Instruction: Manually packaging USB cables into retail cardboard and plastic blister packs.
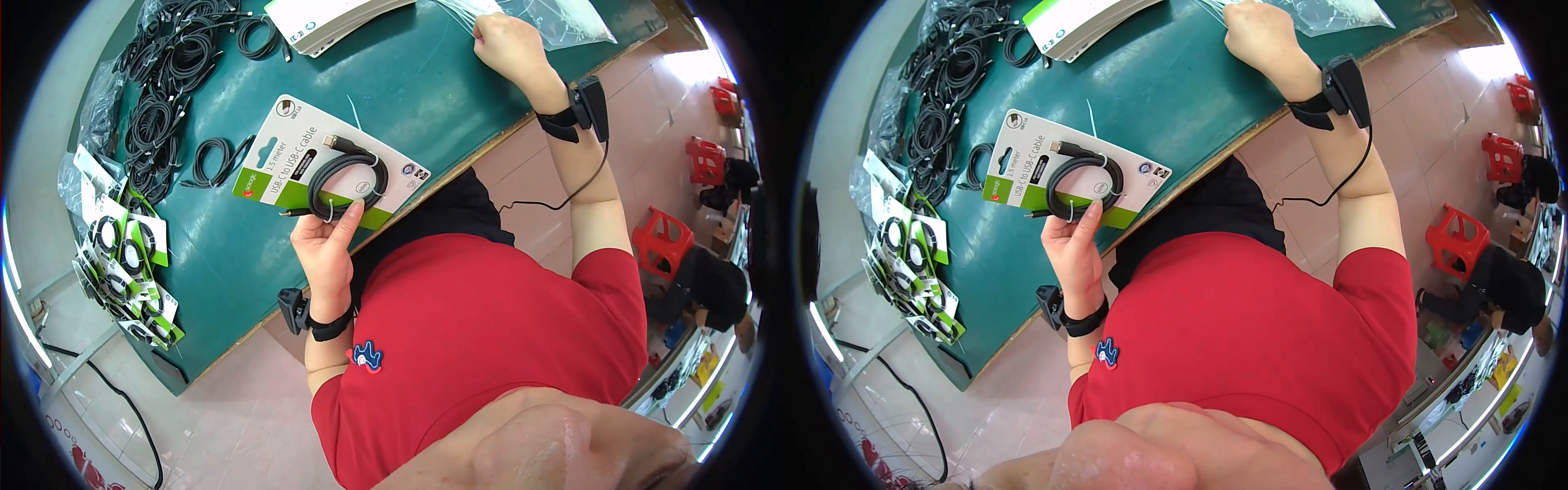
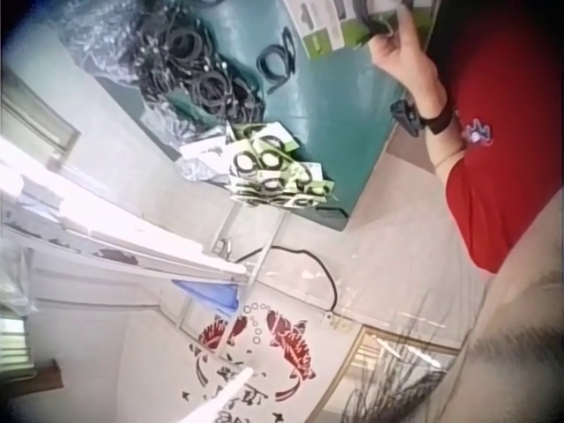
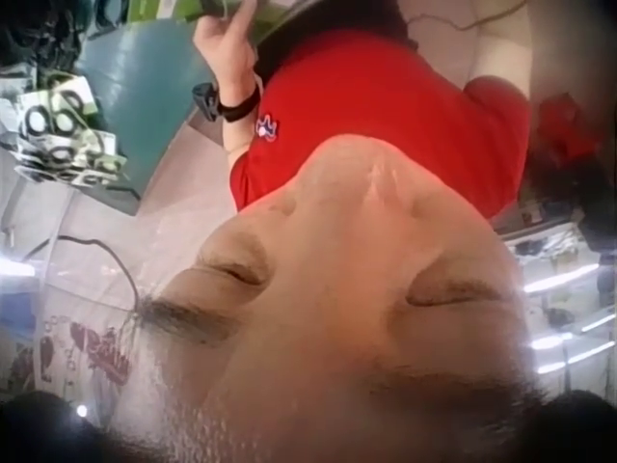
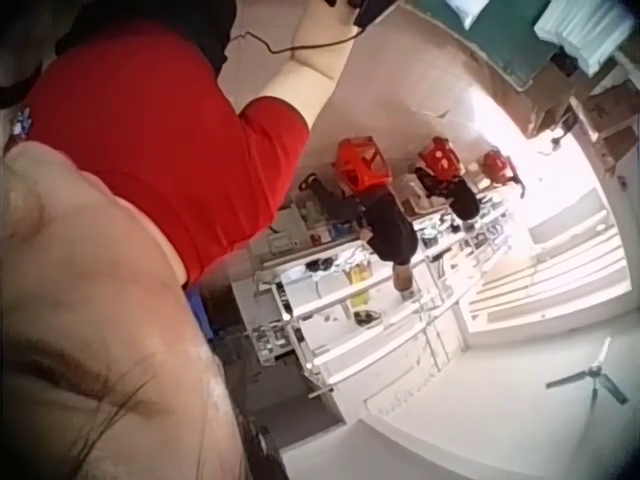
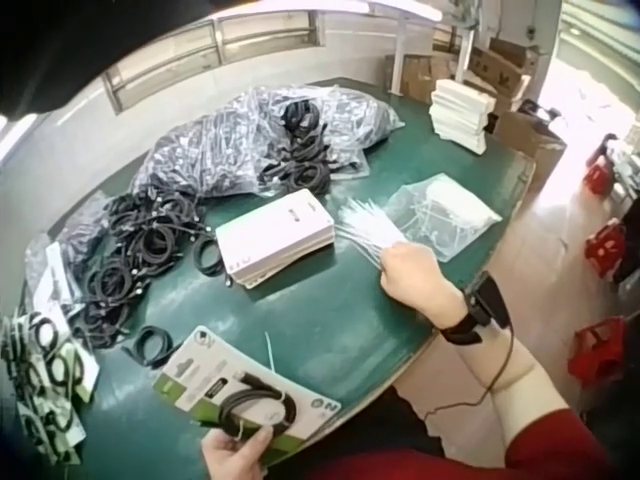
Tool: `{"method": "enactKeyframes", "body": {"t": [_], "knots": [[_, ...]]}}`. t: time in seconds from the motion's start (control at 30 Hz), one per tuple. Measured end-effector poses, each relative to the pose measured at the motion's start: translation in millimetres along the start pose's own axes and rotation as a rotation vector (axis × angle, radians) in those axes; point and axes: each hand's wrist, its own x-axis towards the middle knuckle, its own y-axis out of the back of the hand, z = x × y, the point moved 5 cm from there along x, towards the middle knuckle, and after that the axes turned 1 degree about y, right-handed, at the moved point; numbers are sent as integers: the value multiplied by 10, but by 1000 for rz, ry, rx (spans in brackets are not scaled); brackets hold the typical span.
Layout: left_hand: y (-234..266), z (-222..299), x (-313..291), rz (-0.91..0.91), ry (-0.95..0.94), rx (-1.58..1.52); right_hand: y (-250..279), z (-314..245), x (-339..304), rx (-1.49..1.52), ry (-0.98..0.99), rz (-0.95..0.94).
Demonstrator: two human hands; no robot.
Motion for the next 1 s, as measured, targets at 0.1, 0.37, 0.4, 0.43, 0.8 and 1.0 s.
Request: {"method": "enactKeyframes", "body": {"t": [0.1,0.37,0.4,0.43,0.8,1.0], "knots": [[-4,18,-6,-19,-30,-1,-10,55,17,21,-13,-81],[5,131,-117,-62,-220,189,356,-238,-101,1232,-99,-414],[35,133,-140,-42,-220,197,412,-398,-133,1397,-74,-437],[14,163,-143,-97,-279,231,502,-508,-184,1550,-64,-449],[-26,255,-230,-184,-514,462,522,-959,-304,1943,79,-505],[16,281,-237,-212,-549,498,559,-991,-275,1789,95,-347]]}}
